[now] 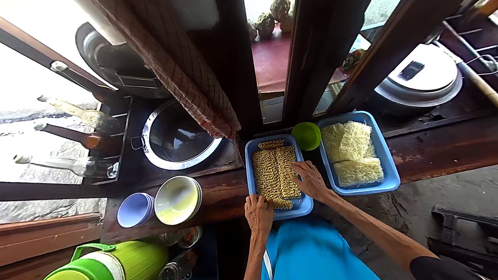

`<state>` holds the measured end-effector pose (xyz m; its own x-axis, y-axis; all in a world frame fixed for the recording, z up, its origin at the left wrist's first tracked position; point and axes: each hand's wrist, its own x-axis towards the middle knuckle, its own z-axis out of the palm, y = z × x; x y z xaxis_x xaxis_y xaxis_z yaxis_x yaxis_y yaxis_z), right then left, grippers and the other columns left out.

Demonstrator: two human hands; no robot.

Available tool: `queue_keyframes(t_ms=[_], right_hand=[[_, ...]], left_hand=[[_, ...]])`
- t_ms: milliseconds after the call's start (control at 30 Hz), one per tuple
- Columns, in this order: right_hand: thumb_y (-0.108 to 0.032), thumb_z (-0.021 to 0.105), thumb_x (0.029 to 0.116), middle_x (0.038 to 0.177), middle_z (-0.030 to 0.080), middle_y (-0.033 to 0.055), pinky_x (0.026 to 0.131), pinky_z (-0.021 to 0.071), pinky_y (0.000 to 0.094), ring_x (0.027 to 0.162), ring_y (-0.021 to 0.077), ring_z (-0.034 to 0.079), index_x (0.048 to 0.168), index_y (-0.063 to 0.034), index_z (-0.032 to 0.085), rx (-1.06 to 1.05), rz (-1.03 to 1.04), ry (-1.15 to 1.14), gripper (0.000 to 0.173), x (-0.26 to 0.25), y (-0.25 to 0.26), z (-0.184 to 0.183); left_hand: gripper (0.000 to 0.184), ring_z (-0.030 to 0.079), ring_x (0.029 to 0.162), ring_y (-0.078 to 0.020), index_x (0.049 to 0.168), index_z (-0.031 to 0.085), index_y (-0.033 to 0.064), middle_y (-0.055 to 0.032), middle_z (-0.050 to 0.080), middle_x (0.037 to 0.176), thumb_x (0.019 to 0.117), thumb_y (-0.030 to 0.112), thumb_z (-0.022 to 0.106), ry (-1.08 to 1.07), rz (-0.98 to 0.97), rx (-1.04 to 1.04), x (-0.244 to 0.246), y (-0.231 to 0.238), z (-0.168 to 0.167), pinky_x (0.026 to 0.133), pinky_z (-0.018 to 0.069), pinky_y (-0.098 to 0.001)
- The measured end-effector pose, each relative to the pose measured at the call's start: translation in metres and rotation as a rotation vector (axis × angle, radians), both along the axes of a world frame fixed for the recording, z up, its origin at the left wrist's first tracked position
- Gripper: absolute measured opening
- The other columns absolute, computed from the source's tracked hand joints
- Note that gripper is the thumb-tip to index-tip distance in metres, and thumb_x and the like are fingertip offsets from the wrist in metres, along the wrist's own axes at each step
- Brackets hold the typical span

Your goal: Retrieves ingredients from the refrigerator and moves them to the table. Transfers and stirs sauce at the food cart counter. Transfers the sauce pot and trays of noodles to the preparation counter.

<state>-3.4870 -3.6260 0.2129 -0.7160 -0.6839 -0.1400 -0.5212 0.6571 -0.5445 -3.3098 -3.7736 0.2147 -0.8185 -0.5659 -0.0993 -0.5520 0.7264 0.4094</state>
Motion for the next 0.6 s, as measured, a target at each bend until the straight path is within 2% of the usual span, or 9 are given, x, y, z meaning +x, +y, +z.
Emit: queue_keyframes(t_ms=[67,133,167,267,367,467,533,600], right_hand=[[-0.028,0.053,0.1021,0.150,0.053,0.0175,0.111,0.0394,0.0517,0.139,0.0390,0.046,0.147,-0.0069,0.054,0.016,-0.031,-0.005,0.050,-0.008,-0.014,0.006],[-0.034,0.051,0.1043,0.161,0.040,0.0172,0.118,0.0326,0.0529,0.149,0.0376,0.036,0.157,-0.0066,0.041,0.021,-0.047,-0.024,0.060,-0.022,-0.033,0.011],[-0.037,0.050,0.1052,0.163,0.037,0.0167,0.120,0.0292,0.0535,0.152,0.0369,0.031,0.158,-0.0070,0.039,0.013,-0.047,-0.021,0.062,-0.031,-0.043,0.010],[-0.044,0.045,0.1069,0.165,0.034,0.0145,0.122,0.0239,0.0569,0.154,0.0361,0.027,0.158,-0.0091,0.040,0.028,0.005,0.024,0.062,-0.058,-0.067,-0.006],[-0.042,0.044,0.1077,0.161,0.041,0.0135,0.121,0.0221,0.0608,0.152,0.0358,0.030,0.152,-0.0094,0.048,0.053,0.088,0.028,0.055,-0.071,-0.075,-0.007],[-0.041,0.049,0.1056,0.155,0.049,0.0129,0.119,0.0288,0.0542,0.146,0.0335,0.040,0.147,-0.0119,0.055,-0.073,0.004,0.048,0.051,-0.065,-0.052,0.010],[-0.037,0.055,0.1026,0.148,0.056,0.0143,0.114,0.0387,0.0512,0.140,0.0340,0.048,0.143,-0.0122,0.060,-0.150,-0.223,0.089,0.047,-0.059,-0.018,0.028],[-0.039,0.062,0.0979,0.145,0.056,0.0215,0.109,0.0452,0.0552,0.136,0.0411,0.051,0.140,-0.0070,0.061,-0.152,-0.508,0.158,0.053,-0.064,0.023,0.037]], left_hand=[[0.031,0.064,0.109,-0.0420,0.103,0.075,0.0002,-0.0233,0.068,0.109,0.0911,0.029,0.073,0.015,-0.015,0.003,-0.005,-0.003,-0.001,0.092,0.0513,-0.0533],[0.035,0.063,0.112,-0.0448,0.110,0.074,-0.0011,-0.0257,0.068,0.113,0.0921,0.029,0.072,0.049,-0.042,0.001,-0.010,-0.004,-0.004,0.094,0.0512,-0.0556],[0.036,0.063,0.112,-0.0459,0.112,0.073,-0.0014,-0.0264,0.067,0.114,0.0925,0.029,0.072,0.061,-0.060,-0.001,-0.012,-0.003,-0.005,0.094,0.0512,-0.0567],[0.036,0.063,0.113,-0.0469,0.111,0.074,-0.0015,-0.0265,0.068,0.114,0.0926,0.029,0.072,0.082,-0.105,-0.021,-0.015,0.002,-0.016,0.095,0.0512,-0.0585],[0.034,0.063,0.113,-0.0470,0.111,0.074,-0.0010,-0.0265,0.068,0.113,0.0942,0.028,0.071,0.093,-0.103,0.003,-0.015,0.005,-0.017,0.095,0.0514,-0.0584],[0.033,0.063,0.111,-0.0471,0.112,0.073,-0.0015,-0.0264,0.068,0.111,0.0950,0.027,0.069,0.135,-0.094,0.035,-0.016,0.007,-0.013,0.093,0.0519,-0.0593],[0.031,0.065,0.108,-0.0463,0.111,0.074,-0.0015,-0.0253,0.069,0.109,0.0958,0.025,0.068,0.184,-0.112,0.061,-0.024,0.012,-0.006,0.091,0.0525,-0.0595],[0.028,0.067,0.102,-0.0433,0.109,0.074,-0.0011,-0.0219,0.071,0.103,0.0953,0.022,0.067,0.263,-0.156,0.085,-0.039,0.023,0.004,0.088,0.0543,-0.0571]])
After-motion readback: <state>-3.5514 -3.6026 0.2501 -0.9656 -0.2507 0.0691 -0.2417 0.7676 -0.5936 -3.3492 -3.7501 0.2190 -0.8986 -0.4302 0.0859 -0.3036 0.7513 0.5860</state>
